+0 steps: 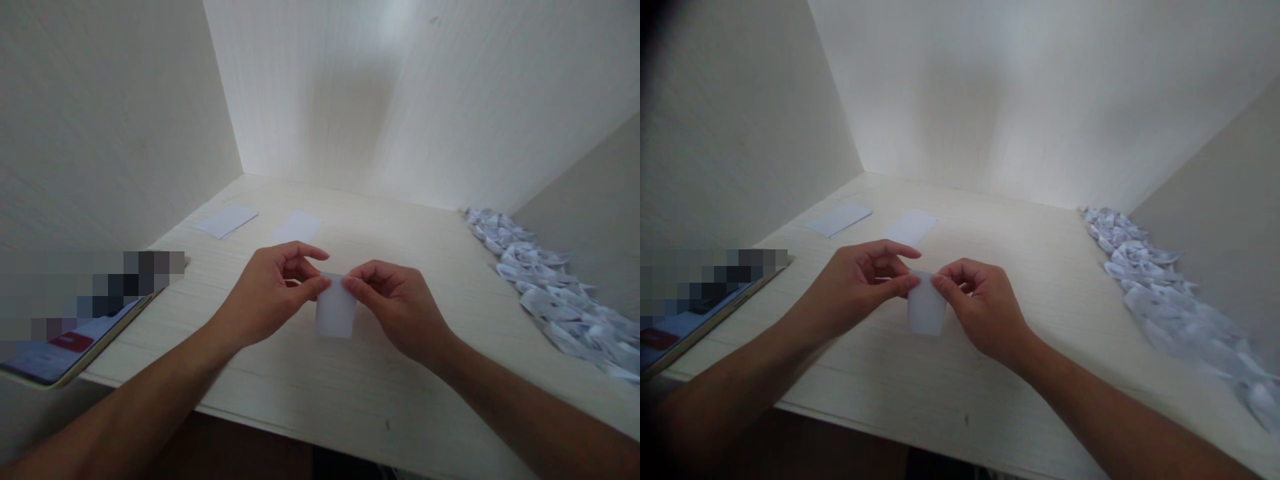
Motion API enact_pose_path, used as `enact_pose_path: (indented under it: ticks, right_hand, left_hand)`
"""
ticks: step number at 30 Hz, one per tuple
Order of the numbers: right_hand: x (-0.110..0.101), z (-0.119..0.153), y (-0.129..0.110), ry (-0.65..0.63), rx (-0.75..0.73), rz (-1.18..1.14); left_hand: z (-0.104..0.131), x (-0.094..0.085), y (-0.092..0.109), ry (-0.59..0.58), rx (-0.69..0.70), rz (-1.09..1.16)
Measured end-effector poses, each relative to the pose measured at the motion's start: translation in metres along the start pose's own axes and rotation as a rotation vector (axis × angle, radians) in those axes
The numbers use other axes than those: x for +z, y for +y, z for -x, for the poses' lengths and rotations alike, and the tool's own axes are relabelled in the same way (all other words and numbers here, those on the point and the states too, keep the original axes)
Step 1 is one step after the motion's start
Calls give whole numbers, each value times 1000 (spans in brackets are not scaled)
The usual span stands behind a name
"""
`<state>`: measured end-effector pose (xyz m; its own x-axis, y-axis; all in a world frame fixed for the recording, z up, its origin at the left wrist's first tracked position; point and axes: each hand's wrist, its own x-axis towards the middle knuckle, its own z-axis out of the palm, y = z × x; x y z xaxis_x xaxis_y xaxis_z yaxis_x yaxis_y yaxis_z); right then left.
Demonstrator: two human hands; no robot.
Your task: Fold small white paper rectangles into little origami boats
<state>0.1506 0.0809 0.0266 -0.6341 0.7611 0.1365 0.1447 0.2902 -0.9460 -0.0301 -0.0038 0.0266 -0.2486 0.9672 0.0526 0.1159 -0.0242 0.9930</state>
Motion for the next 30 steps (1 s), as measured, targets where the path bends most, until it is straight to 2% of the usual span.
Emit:
enact_pose_path:
  ticks: [20,30]
  right_hand:
    - [3,1,0,41,29,-69]
    - [2,-3,5,58,102,-216]
  left_hand:
    - [-2,-2,0,-76,17,-71]
    - [-3,-4,-1,-131,-59,-123]
